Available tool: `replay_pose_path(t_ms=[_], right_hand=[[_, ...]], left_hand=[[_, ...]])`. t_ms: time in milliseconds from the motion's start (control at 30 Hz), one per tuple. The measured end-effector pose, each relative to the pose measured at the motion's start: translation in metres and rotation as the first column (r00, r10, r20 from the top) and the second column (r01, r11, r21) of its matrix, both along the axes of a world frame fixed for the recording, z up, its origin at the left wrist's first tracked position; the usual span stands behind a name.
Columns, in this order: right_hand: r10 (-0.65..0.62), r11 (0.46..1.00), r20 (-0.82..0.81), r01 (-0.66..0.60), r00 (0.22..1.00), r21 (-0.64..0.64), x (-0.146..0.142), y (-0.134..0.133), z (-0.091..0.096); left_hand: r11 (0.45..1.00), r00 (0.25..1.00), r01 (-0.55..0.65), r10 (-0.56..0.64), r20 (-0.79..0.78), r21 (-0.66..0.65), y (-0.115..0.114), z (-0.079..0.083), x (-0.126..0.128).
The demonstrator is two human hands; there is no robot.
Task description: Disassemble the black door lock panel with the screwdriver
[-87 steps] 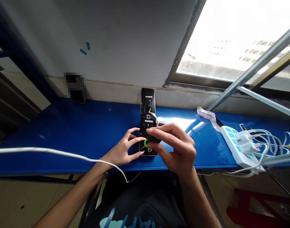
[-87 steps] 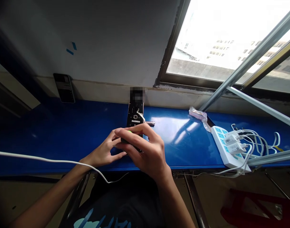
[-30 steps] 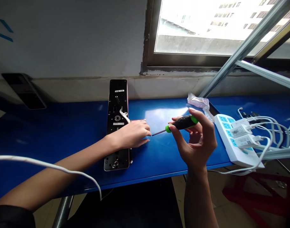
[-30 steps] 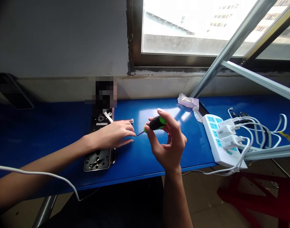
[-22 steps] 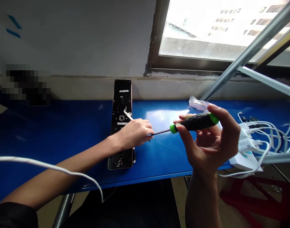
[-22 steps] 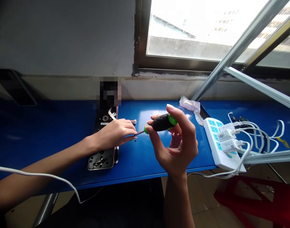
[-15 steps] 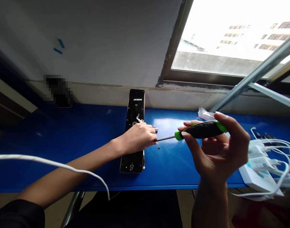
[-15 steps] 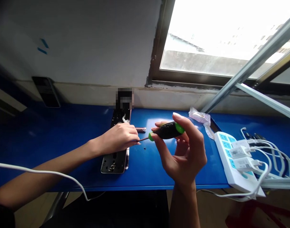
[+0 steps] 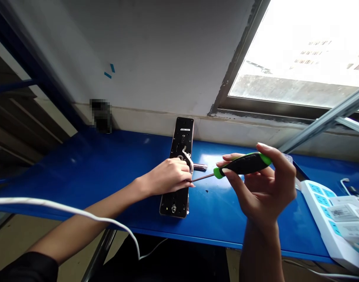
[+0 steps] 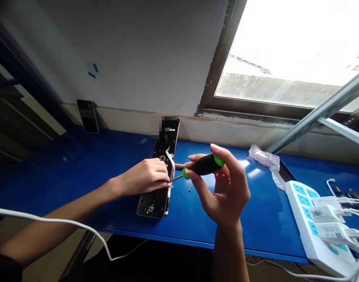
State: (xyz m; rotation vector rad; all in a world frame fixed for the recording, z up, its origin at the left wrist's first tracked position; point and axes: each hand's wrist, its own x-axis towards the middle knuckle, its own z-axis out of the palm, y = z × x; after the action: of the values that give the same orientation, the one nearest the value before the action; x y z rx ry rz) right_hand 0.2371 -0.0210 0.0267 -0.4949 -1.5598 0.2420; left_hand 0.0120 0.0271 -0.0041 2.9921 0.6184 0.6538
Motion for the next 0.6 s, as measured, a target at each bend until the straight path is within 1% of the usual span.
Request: replay_pose_path(t_ms=[100, 200, 333, 467, 600], right_hand=[[-0.015, 1.000, -0.017, 0.015, 1.000, 0.001, 0.001, 0.004, -0.003], [-0.020, 1.000, -0.034, 0.020, 0.999, -0.008, 0.000, 0.008, -0.004], [-0.001, 1.000, -0.021, 0.001, 1.000, -0.018, -0.003, 0.013, -0.004], [0.038, 0.998, -0.007, -0.038, 0.999, -0.052, -0.007, 0.017, -0.002], [0.099, 0.989, 0.038, -0.094, 0.994, -0.115, -0.016, 0.022, -0.004]], left_hand=[[0.997, 0.995, -0.010, 0.017, 0.098, -0.075, -0.001, -0.009, -0.002], [0.988, 0.976, -0.038, 0.069, 0.206, -0.152, -0.004, -0.017, -0.004], [0.970, 0.942, -0.056, 0.130, 0.309, -0.235, -0.007, -0.023, -0.009], [0.960, 0.924, -0.071, 0.166, 0.344, -0.271, -0.010, -0.025, -0.015], [0.961, 0.907, -0.125, 0.212, 0.365, -0.248, -0.014, -0.031, -0.023]])
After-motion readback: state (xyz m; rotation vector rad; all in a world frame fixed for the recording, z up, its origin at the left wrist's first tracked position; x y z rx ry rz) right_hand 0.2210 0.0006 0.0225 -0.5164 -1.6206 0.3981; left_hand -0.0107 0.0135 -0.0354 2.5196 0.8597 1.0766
